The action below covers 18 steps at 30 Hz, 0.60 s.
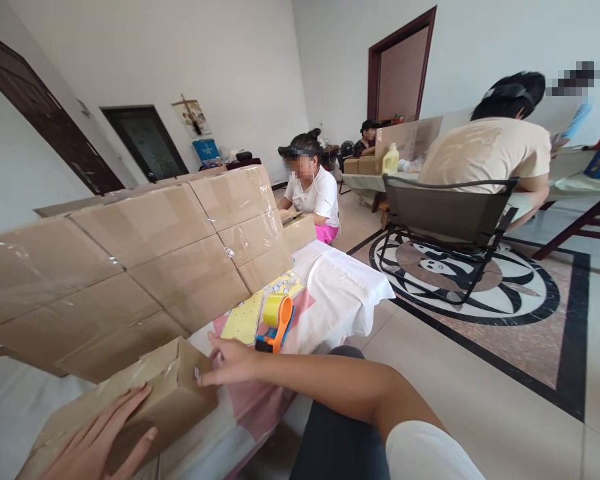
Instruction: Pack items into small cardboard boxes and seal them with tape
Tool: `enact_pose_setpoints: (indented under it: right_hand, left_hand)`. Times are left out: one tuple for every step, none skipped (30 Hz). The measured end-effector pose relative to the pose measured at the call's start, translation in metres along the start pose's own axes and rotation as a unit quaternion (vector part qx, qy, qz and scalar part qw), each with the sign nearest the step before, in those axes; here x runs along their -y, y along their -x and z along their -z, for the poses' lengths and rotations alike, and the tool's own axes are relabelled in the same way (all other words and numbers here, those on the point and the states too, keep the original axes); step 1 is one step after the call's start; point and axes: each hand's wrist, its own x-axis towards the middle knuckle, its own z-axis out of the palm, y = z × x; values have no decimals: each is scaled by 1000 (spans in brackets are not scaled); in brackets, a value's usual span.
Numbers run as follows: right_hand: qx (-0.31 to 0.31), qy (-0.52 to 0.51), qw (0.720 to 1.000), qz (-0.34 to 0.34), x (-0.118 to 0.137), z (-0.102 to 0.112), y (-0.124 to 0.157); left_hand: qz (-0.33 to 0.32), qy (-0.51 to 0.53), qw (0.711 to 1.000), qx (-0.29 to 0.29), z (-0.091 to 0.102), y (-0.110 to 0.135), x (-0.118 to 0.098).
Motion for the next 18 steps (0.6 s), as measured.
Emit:
enact_pose_setpoints:
  right_hand:
    - [10, 35, 999, 31, 2, 4, -2]
    - [42, 68, 994, 70, 5, 6, -6]
    - [81, 91, 986, 113, 7, 8, -10]
    - [114, 104, 977, 150, 8, 7, -16]
    - [132, 108, 970, 174, 9, 6, -22]
    - [135, 105, 968, 185, 10, 4, -28]
    - [128, 100, 969, 186, 11, 1, -34]
    - [118, 95, 972, 182, 12, -3, -40]
    - [110, 92, 974, 176, 12, -6, -44]
    - [100, 89, 976, 174, 13, -8, -47]
    - [90, 86, 977, 175, 15, -9, -49]
    - [78, 81, 977, 180, 16, -9, -50]
    - [65, 76, 977, 188, 19, -7, -50]
    - [49, 71, 977, 198, 22, -4, -49]
    - [31, 68, 975, 207, 26, 1, -46]
    - [11, 64, 974, 217, 31, 7, -41]
    - [-12, 61, 972, 225, 36, 14, -33]
    - [-35, 61, 971, 231, 43, 23, -23]
  left_hand:
    - [-12, 15, 1000, 16, 3, 3, 6]
    - [-22, 27, 999, 31, 6, 5, 12]
    - [-26, 36, 998, 42, 9, 8, 19]
    - [-21, 39, 998, 42, 11, 12, 26]
    - [-1, 37, 999, 30, 13, 16, 33]
    - [29, 35, 999, 7, 14, 21, 40]
    - [63, 38, 997, -26, 15, 27, 47]
    - [105, 47, 991, -66, 15, 33, 52]
    - [145, 65, 982, -100, 14, 39, 56]
    - [187, 93, 969, -129, 13, 45, 58]
    - [238, 125, 951, -151, 12, 49, 58]
    - [294, 159, 928, -164, 10, 53, 58]
    - [347, 189, 902, -176, 9, 54, 57]
    - [390, 210, 876, -193, 7, 55, 56]
    - [417, 227, 856, -205, 4, 55, 55]
    - [432, 237, 843, -218, 1, 55, 53]
    - [440, 242, 835, -225, -2, 55, 51]
    - [444, 244, 832, -225, -6, 56, 48]
